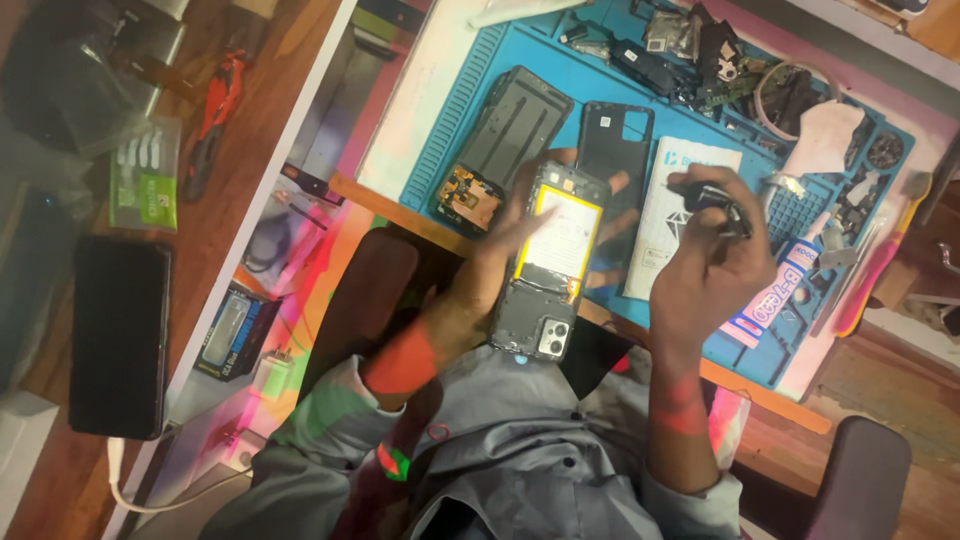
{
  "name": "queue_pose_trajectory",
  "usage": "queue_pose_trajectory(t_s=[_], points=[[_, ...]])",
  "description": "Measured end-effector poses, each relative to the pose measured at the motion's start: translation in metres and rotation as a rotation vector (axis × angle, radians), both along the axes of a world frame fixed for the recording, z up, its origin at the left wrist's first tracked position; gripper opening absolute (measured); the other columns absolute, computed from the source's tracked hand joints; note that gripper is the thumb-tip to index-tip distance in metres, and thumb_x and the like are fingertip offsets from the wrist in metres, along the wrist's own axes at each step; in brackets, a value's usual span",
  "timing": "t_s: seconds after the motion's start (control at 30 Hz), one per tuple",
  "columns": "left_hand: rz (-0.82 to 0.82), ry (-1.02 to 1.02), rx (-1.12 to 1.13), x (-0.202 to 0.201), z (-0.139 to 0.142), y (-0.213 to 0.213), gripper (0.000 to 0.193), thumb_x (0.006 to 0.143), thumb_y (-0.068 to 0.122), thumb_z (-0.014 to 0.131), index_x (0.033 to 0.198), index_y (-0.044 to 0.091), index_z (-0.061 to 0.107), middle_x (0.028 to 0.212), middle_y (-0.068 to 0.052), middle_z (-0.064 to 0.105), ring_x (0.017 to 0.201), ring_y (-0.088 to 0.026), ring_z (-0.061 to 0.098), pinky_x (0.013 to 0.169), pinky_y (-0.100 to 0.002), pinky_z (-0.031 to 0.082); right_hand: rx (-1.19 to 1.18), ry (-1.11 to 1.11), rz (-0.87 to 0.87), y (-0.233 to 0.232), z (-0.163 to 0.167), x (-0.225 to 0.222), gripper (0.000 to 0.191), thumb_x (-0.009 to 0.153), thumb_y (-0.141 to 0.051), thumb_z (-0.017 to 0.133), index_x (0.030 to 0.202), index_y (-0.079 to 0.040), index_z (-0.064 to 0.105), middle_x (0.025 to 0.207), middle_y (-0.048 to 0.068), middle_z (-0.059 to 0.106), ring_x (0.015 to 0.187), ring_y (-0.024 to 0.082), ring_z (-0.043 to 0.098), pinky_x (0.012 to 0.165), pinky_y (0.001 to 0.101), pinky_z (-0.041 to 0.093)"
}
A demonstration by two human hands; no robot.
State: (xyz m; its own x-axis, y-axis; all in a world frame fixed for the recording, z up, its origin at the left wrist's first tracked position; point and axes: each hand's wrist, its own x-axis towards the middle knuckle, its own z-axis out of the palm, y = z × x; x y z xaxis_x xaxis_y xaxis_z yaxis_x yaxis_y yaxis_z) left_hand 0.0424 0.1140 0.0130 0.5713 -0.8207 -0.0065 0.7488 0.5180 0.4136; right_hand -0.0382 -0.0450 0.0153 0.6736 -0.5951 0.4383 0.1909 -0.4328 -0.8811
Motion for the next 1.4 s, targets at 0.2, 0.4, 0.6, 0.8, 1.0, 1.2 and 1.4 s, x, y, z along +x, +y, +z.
queue_pose_trajectory(t_s=[0.2, 0.4, 0.6, 0.8, 1.0, 1.2, 1.4], points=[[0.085, 0.052, -0.195, -0.009, -0.007, -0.006, 0.080, 0.112, 0.062, 0.031, 0.172, 0.012, 0.017, 0.157, -0.020, 0.042, 0.137, -0.031, 0.052, 0.115, -0.044, 0.049, 0.083, 0.067, 0.085, 0.029, 0.020, -0.006, 0.028, 0.117, -0.016, 0.058, 0.136, 0.004, 0.064, 0.117, 0.012, 0.073, 0.097, 0.013, 0.071, 0.085, 0.0225, 0.056], [0.202, -0.142, -0.094, -0.022, -0.009, -0.005, 0.065, 0.124, 0.055, 0.035, 0.162, 0.002, 0.027, 0.136, -0.011, 0.054, 0.116, -0.018, 0.056, 0.104, -0.033, 0.050, -0.120, 0.130, 0.032, 0.050, 0.041, 0.001, 0.022, 0.109, -0.002, 0.062, 0.130, -0.001, 0.068, 0.120, 0.012, 0.073, 0.110, 0.017, 0.072, 0.085, 0.0271, 0.062], [0.183, -0.133, -0.023, -0.029, -0.004, -0.004, 0.064, 0.120, 0.051, 0.036, 0.164, 0.004, 0.029, 0.139, -0.005, 0.052, 0.122, -0.012, 0.050, 0.113, -0.029, 0.041, -0.289, 0.101, 0.007, 0.056, 0.041, 0.005, 0.023, 0.101, 0.012, 0.063, 0.119, 0.000, 0.069, 0.117, 0.010, 0.075, 0.111, 0.020, 0.072, 0.097, 0.0288, 0.058], [0.151, -0.122, -0.025, -0.030, 0.000, -0.003, 0.066, 0.116, 0.052, 0.036, 0.163, 0.007, 0.028, 0.139, -0.005, 0.053, 0.133, -0.014, 0.050, 0.119, -0.032, 0.040, -0.314, 0.101, -0.020, 0.057, 0.040, 0.007, 0.032, 0.096, 0.016, 0.063, 0.122, -0.001, 0.071, 0.112, 0.009, 0.074, 0.105, 0.018, 0.073, 0.091, 0.0266, 0.059], [0.155, -0.166, -0.036, -0.032, -0.001, -0.002, 0.064, 0.120, 0.053, 0.037, 0.163, 0.006, 0.031, 0.134, -0.008, 0.052, 0.127, -0.016, 0.050, 0.114, -0.032, 0.040, -0.373, 0.130, -0.056, 0.058, 0.043, 0.006, 0.035, 0.090, 0.017, 0.060, 0.118, -0.001, 0.073, 0.093, 0.008, 0.071, 0.084, 0.016, 0.063, 0.077, 0.0268, 0.051], [0.159, -0.175, -0.018, -0.032, -0.002, -0.005, 0.063, 0.119, 0.053, 0.036, 0.161, 0.006, 0.031, 0.140, -0.008, 0.051, 0.131, -0.016, 0.048, 0.121, -0.033, 0.039, -0.373, 0.131, -0.057, 0.058, 0.043, 0.005, 0.038, 0.087, 0.017, 0.058, 0.117, -0.001, 0.073, 0.089, 0.007, 0.070, 0.078, 0.015, 0.059, 0.071, 0.0271, 0.047], [0.147, -0.162, -0.039, -0.033, -0.001, -0.005, 0.061, 0.119, 0.051, 0.036, 0.160, 0.006, 0.032, 0.140, -0.008, 0.051, 0.130, -0.017, 0.049, 0.120, -0.034, 0.039, -0.391, 0.126, -0.064, 0.055, 0.042, 0.005, 0.041, 0.085, 0.018, 0.059, 0.117, -0.002, 0.075, 0.087, 0.007, 0.071, 0.074, 0.015, 0.057, 0.067, 0.0272, 0.045]])
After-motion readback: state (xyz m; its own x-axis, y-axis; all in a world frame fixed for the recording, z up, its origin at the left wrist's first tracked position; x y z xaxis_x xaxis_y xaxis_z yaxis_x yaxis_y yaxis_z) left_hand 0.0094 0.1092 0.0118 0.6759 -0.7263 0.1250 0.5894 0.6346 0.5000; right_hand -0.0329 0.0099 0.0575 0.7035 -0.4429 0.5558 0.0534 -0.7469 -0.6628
